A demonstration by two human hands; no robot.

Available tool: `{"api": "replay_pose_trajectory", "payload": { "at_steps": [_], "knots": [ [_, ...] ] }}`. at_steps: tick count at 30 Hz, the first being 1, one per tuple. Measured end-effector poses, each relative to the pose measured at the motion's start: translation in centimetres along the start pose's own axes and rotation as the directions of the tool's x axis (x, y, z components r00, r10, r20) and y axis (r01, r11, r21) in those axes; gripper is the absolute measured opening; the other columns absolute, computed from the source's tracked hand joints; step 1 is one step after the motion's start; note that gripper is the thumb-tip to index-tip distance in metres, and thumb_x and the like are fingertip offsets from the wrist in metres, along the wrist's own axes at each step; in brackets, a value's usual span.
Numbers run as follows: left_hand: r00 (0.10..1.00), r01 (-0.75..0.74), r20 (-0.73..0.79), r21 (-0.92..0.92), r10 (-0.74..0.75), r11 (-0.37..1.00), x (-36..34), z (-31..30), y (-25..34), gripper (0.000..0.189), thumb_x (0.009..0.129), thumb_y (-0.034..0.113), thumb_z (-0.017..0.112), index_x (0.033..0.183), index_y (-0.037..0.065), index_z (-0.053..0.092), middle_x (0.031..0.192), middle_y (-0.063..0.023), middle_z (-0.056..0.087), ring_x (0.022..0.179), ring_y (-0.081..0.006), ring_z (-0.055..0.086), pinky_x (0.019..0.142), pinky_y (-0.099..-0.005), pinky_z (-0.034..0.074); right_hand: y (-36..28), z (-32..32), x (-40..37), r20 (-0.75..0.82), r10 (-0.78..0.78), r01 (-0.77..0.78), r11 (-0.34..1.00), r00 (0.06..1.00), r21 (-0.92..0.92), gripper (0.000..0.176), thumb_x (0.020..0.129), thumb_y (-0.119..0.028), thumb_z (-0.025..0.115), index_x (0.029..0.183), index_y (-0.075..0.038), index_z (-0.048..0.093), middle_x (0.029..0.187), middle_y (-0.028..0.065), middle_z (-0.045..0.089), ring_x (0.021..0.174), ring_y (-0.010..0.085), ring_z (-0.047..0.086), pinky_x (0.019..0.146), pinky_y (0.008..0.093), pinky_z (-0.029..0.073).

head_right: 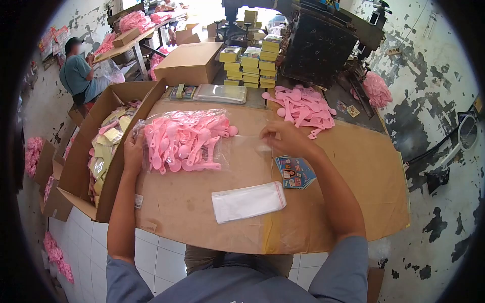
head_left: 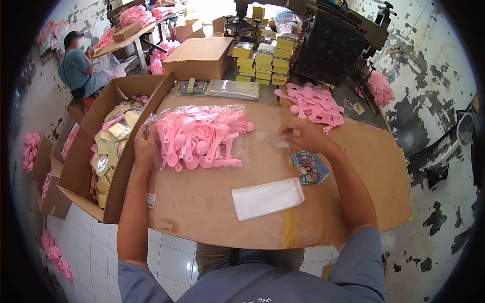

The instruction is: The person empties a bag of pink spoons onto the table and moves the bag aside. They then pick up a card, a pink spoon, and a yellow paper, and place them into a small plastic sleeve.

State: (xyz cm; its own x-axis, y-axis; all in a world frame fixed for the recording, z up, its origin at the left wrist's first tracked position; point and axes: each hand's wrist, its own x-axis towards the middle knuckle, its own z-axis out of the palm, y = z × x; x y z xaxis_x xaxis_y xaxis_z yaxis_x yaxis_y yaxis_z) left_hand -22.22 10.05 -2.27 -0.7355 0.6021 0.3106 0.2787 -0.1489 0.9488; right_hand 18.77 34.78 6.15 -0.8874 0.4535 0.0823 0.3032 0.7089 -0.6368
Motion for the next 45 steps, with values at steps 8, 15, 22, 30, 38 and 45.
{"api": "replay_pose_trajectory", "payload": {
  "at_steps": [8, 15, 22, 30, 38, 45],
  "knots": [
    [1.0, -0.003, 0.015, 0.036, 0.002, 0.999, 0.2, -0.2, -0.4, 0.03, 0.106, 0.02, 0.058, 0.123, -0.004, 0.065, 0.111, -0.0063, 0.07, 0.098, -0.0093, 0.063, 0.087, -0.0266, 0.051, -7.4, 4.3, -4.7, 0.318, -0.125, 0.238, 0.907, 0.94, -0.347, 0.037, 0.092, -0.018, 0.069, 0.127, -0.008, 0.063, 0.129, 0.0136, 0.059, 0.123, 0.0336, 0.055, 0.108, 0.044, 0.043],
    [0.993, 0.059, 0.113, -0.135, -0.044, 0.989, 0.9, -1.3, -2.0, 0.029, 0.108, 0.023, 0.057, 0.121, -0.001, 0.066, 0.111, -0.0047, 0.071, 0.097, -0.009, 0.063, 0.085, -0.0245, 0.05, -3.4, 6.5, 3.1, -0.113, -0.108, 0.084, 0.976, 0.988, -0.2, 0.059, 0.091, -0.028, 0.073, 0.141, -0.007, 0.05, 0.133, 0.02, 0.056, 0.126, 0.0389, 0.053, 0.11, 0.0464, 0.042],
    [0.964, 0.253, 0.181, -0.42, -0.193, 0.871, 0.9, -1.3, -1.5, 0.032, 0.109, 0.026, 0.054, 0.124, 0.0, 0.066, 0.113, -0.005, 0.072, 0.101, -0.0114, 0.067, 0.089, -0.027, 0.053, -0.6, 8.4, 9.1, -0.093, -0.11, 0.117, 0.991, 0.99, 0.072, 0.049, 0.088, -0.02, 0.076, 0.131, -0.002, 0.058, 0.116, 0.0182, 0.062, 0.103, 0.0263, 0.064, 0.09, 0.0359, 0.052],
    [0.962, 0.231, -0.041, -0.399, -0.269, 0.887, 1.6, -1.5, -2.0, 0.055, 0.107, 0.033, 0.052, 0.148, -0.004, 0.044, 0.143, -0.015, 0.055, 0.129, -0.022, 0.055, 0.108, -0.0344, 0.045, -1.1, 6.1, 6.2, -0.073, -0.166, 0.16, 0.983, 0.983, -0.088, 0.04, 0.09, -0.017, 0.074, 0.127, -0.006, 0.065, 0.11, 0.0137, 0.064, 0.095, 0.0271, 0.064, 0.083, 0.0378, 0.053],
    [0.973, 0.194, -0.06, -0.319, -0.224, 0.928, 0.4, -0.5, 0.2, 0.052, 0.106, 0.032, 0.053, 0.144, -0.004, 0.048, 0.138, -0.013, 0.058, 0.127, -0.0202, 0.055, 0.11, -0.0325, 0.041, -3.8, 6.1, 4.8, -0.125, -0.264, 0.241, 0.956, 0.956, -0.169, 0.032, 0.091, -0.009, 0.068, 0.123, -0.006, 0.067, 0.118, 0.0163, 0.066, 0.106, 0.0351, 0.066, 0.09, 0.044, 0.053],
    [0.979, 0.168, -0.058, -0.314, -0.195, 0.934, 0.7, -0.6, -0.7, 0.039, 0.107, 0.03, 0.053, 0.13, -0.001, 0.057, 0.124, -0.0085, 0.062, 0.116, -0.016, 0.057, 0.103, -0.0308, 0.043, -4.4, 3.4, 3.9, -0.209, -0.447, 0.352, 0.859, 0.87, -0.371, 0.022, 0.09, -0.006, 0.069, 0.112, -0.004, 0.071, 0.107, 0.0117, 0.07, 0.098, 0.0321, 0.068, 0.086, 0.0414, 0.055]
  ]
}}
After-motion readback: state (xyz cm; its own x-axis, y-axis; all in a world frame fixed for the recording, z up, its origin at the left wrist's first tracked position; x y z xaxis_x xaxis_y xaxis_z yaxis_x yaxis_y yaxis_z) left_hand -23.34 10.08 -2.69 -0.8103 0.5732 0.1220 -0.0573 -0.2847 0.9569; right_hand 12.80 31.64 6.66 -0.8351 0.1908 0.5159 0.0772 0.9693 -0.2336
